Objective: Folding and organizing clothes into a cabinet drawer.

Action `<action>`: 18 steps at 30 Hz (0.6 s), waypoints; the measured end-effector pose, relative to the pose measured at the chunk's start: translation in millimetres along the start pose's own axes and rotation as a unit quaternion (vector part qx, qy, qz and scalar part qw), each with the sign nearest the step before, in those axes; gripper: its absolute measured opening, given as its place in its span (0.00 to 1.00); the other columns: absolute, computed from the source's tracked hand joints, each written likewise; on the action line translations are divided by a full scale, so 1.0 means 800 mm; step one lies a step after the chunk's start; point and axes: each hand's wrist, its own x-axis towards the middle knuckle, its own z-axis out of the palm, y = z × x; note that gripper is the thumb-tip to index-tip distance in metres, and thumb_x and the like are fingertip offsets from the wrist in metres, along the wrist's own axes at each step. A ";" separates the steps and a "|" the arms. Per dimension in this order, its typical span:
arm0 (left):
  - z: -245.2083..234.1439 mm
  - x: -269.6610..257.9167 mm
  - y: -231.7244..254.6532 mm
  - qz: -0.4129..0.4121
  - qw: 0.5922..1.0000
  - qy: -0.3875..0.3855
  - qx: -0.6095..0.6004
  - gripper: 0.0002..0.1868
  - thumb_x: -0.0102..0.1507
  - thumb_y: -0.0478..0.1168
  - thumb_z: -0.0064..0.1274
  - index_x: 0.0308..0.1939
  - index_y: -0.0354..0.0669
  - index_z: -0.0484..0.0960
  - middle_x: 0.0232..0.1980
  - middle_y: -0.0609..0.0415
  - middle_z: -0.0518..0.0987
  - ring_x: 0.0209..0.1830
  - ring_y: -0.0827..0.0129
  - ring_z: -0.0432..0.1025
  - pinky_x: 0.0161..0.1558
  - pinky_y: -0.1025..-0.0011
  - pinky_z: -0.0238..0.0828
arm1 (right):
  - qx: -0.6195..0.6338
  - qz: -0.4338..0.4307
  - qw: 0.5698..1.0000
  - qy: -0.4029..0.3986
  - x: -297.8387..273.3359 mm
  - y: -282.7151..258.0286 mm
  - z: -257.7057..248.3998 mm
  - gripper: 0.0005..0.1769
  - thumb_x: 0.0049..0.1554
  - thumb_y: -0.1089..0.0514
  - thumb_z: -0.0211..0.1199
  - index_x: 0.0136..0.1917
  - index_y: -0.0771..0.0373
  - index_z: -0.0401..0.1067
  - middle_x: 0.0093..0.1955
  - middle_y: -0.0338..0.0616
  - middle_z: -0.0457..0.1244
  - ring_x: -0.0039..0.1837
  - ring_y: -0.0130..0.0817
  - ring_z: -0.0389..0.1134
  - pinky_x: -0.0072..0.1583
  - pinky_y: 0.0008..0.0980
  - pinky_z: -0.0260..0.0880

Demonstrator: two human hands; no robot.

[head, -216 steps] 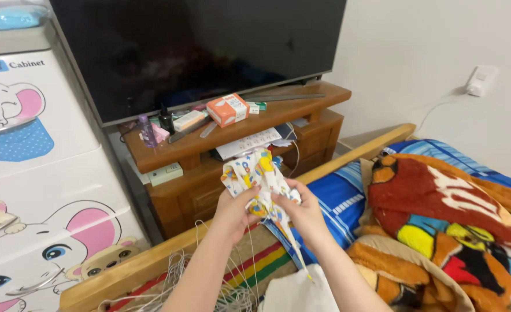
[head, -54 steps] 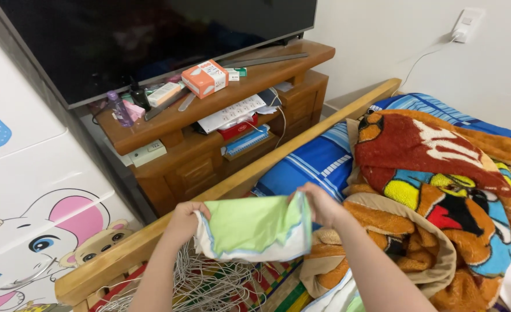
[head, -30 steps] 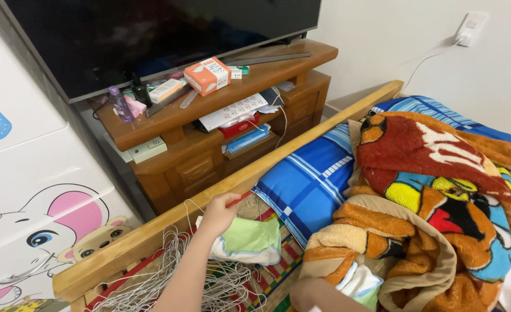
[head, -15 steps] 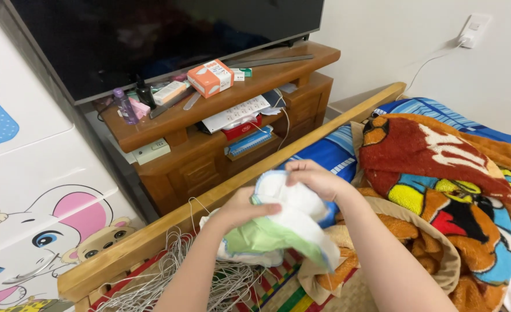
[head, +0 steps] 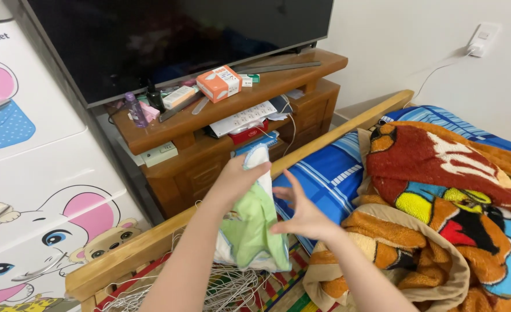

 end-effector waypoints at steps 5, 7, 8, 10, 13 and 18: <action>0.016 -0.010 0.018 -0.035 0.999 0.034 0.016 0.31 0.56 0.55 0.65 0.54 0.37 0.82 0.45 0.50 0.85 0.40 0.70 0.78 0.43 0.69 0.76 | -0.009 -0.045 0.998 0.048 0.009 -0.007 0.025 0.86 0.36 0.58 0.82 0.83 0.54 0.15 0.79 0.60 0.48 0.81 0.50 0.49 0.77 0.43 0.46; 0.007 -0.013 0.020 -0.037 0.999 0.021 0.034 0.31 0.54 0.53 0.68 0.54 0.37 0.82 0.46 0.50 0.85 0.40 0.70 0.78 0.43 0.69 0.76 | -0.012 -0.041 0.997 0.066 0.015 0.006 0.020 0.86 0.37 0.60 0.80 0.83 0.53 0.13 0.78 0.59 0.49 0.79 0.47 0.51 0.76 0.41 0.49; -0.002 -0.013 0.018 -0.008 0.992 -0.062 0.110 0.33 0.49 0.48 0.71 0.55 0.39 0.81 0.46 0.52 0.85 0.42 0.70 0.78 0.45 0.69 0.76 | -0.005 -0.046 0.996 0.080 0.019 0.021 0.015 0.80 0.38 0.63 0.77 0.83 0.55 0.18 0.78 0.57 0.52 0.77 0.44 0.54 0.74 0.38 0.53; -0.020 -0.014 0.012 0.020 0.972 -0.143 0.185 0.36 0.44 0.43 0.74 0.55 0.41 0.80 0.46 0.53 0.85 0.43 0.71 0.77 0.47 0.70 0.75 | 0.003 -0.052 0.994 0.093 0.019 0.041 0.007 0.75 0.39 0.65 0.74 0.84 0.56 0.24 0.78 0.55 0.55 0.76 0.40 0.58 0.73 0.36 0.57; -0.042 -0.011 0.009 0.088 0.925 -0.277 0.246 0.40 0.41 0.35 0.72 0.57 0.39 0.76 0.48 0.53 0.83 0.46 0.70 0.75 0.50 0.70 0.74 | 0.005 -0.056 0.994 0.091 0.011 0.039 -0.010 0.53 0.43 0.67 0.70 0.78 0.62 0.51 0.72 0.54 0.61 0.71 0.37 0.63 0.69 0.32 0.62; -0.045 -0.017 -0.002 0.072 0.909 0.016 0.409 0.17 0.50 0.32 0.62 0.43 0.49 0.88 0.51 0.51 0.85 0.55 0.56 0.77 0.57 0.64 0.70 | -0.220 -0.017 0.961 0.164 0.000 -0.011 -0.019 0.22 0.44 0.64 0.70 0.55 0.63 0.78 0.50 0.45 0.71 0.51 0.39 0.74 0.55 0.35 0.74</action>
